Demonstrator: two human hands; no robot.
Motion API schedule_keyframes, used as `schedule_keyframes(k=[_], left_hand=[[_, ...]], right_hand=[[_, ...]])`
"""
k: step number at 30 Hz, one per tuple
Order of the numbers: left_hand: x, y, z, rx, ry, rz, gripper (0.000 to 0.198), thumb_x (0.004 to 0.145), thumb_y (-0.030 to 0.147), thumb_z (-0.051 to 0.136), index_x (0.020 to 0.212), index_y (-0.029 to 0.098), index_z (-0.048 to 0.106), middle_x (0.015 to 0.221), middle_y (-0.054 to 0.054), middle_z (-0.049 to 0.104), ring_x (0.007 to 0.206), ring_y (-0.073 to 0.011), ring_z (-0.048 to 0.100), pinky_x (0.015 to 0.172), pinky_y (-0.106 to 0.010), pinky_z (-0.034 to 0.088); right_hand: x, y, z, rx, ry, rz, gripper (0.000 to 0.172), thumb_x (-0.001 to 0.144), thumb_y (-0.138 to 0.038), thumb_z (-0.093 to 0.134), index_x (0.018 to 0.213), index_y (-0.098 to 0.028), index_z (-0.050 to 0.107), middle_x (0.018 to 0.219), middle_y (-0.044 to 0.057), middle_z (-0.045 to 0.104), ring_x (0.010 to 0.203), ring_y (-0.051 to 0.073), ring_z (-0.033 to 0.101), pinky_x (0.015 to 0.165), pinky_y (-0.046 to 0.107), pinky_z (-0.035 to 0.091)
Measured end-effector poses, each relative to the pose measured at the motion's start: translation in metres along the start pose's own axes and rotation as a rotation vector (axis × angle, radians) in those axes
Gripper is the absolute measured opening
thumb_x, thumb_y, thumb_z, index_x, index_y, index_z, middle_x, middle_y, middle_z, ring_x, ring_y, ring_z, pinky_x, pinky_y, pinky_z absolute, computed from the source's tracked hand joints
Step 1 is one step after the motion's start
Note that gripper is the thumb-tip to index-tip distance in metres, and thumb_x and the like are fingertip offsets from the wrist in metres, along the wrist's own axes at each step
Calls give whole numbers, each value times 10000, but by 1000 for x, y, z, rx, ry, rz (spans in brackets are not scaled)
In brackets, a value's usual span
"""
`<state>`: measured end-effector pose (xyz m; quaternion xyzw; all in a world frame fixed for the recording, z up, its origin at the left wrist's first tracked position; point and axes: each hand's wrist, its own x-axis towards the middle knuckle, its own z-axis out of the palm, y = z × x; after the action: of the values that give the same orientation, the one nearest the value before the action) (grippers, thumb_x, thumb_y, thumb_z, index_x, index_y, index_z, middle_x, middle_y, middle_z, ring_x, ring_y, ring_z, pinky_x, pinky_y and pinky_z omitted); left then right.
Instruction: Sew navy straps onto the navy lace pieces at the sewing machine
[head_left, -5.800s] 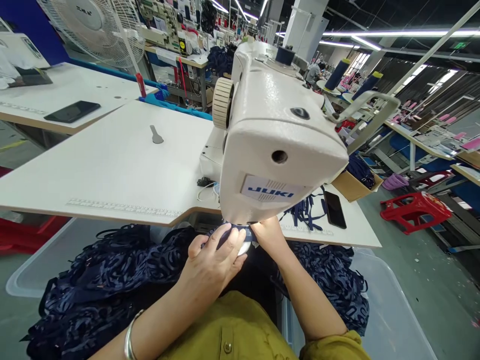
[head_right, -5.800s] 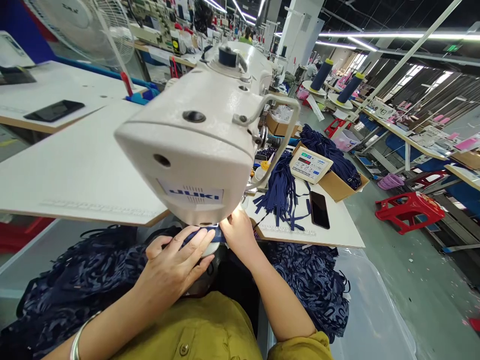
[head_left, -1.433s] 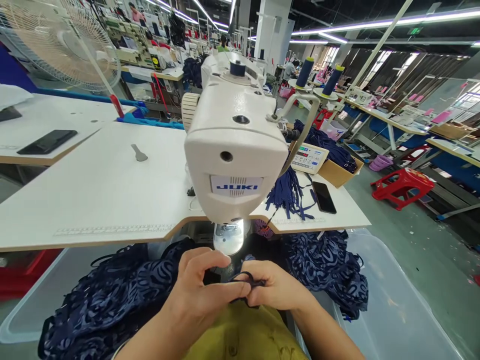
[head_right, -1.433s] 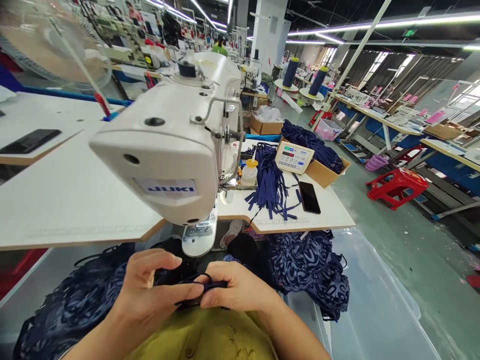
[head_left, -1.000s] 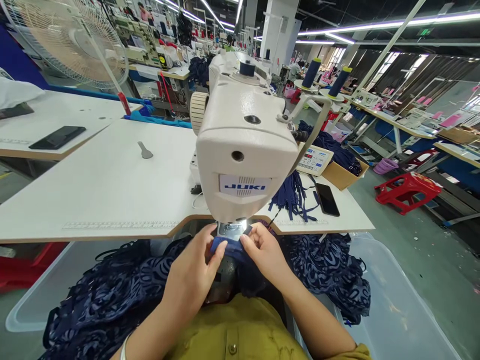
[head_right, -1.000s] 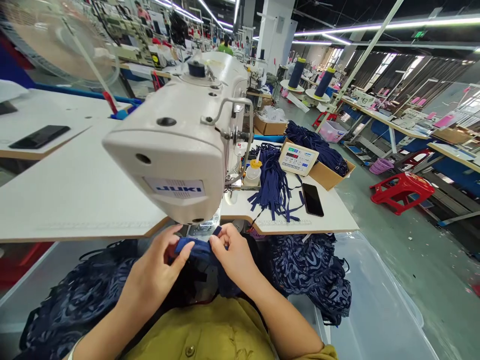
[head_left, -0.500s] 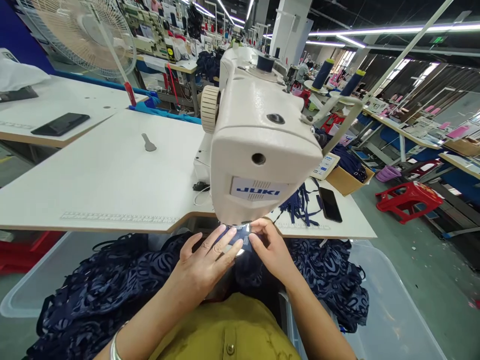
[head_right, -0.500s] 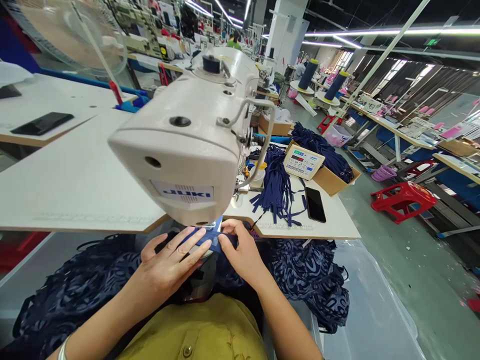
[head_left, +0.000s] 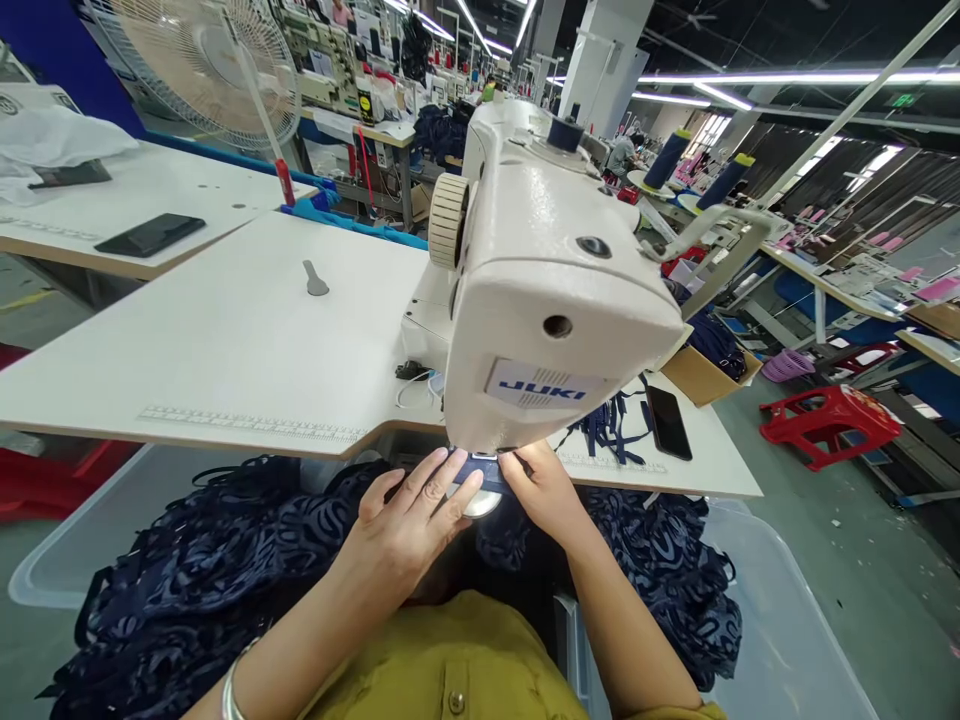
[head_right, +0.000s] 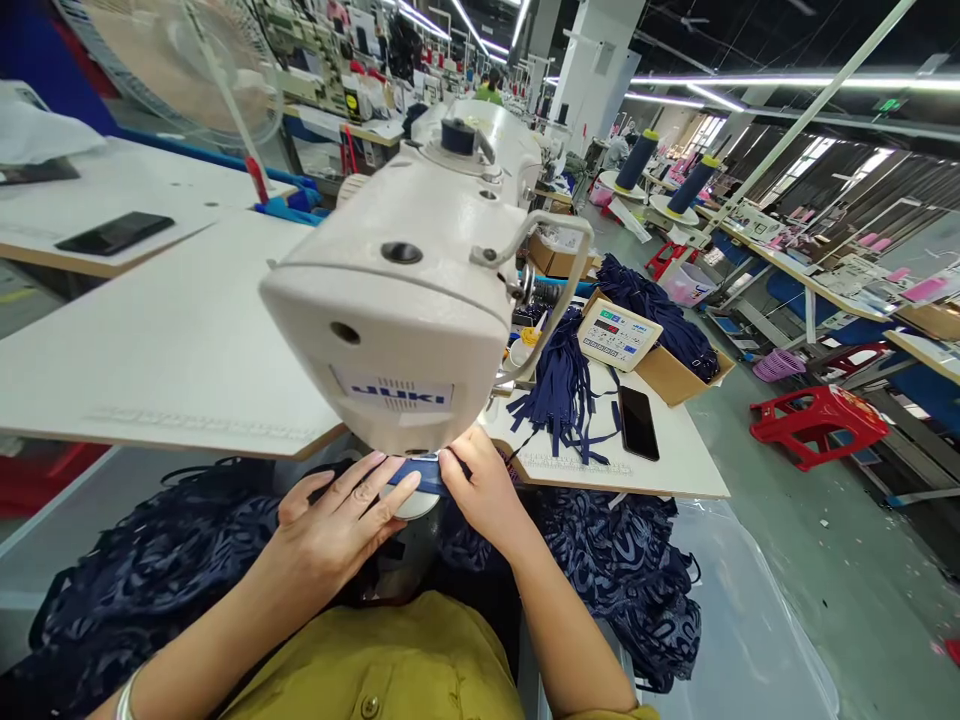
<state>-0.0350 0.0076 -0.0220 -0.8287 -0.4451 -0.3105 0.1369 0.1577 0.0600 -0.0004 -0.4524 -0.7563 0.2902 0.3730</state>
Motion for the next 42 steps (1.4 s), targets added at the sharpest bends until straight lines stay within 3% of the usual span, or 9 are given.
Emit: schedule_keyframes(k=[15, 32, 37, 42], left_hand=[[5, 4, -2, 9, 6, -19, 314, 975, 327, 407, 1222, 255, 586, 1274, -45, 620, 1168, -206, 566, 938, -368, 311], [1, 4, -1, 56, 14, -17, 331, 952, 326, 456, 1249, 226, 564, 1296, -88, 600, 1192, -219, 548, 969, -360, 329], [2, 2, -4, 79, 41, -17, 318, 947, 321, 467, 1218, 195, 577, 1267, -103, 619, 1161, -216, 572, 957, -354, 355], [4, 1, -6, 91, 39, 12, 327, 929, 322, 502, 1224, 195, 566, 1265, -100, 621, 1155, -209, 576, 938, -336, 380]], right_hand=[[0, 0, 2, -9, 23, -40, 249, 940, -180, 418, 713, -193, 521, 897, 48, 550, 892, 169, 533, 829, 307, 427], [0, -1, 5, -18, 42, -42, 207, 937, -170, 414, 834, -198, 591, 955, 59, 580, 955, 180, 546, 862, 311, 431], [-1, 0, 6, 9, 26, -42, 208, 955, -191, 383, 967, -211, 589, 1040, 60, 595, 1019, 183, 539, 912, 323, 411], [-7, 11, 10, 80, 69, 54, 155, 960, -277, 398, 982, -205, 533, 912, 40, 593, 895, 177, 562, 810, 306, 446]])
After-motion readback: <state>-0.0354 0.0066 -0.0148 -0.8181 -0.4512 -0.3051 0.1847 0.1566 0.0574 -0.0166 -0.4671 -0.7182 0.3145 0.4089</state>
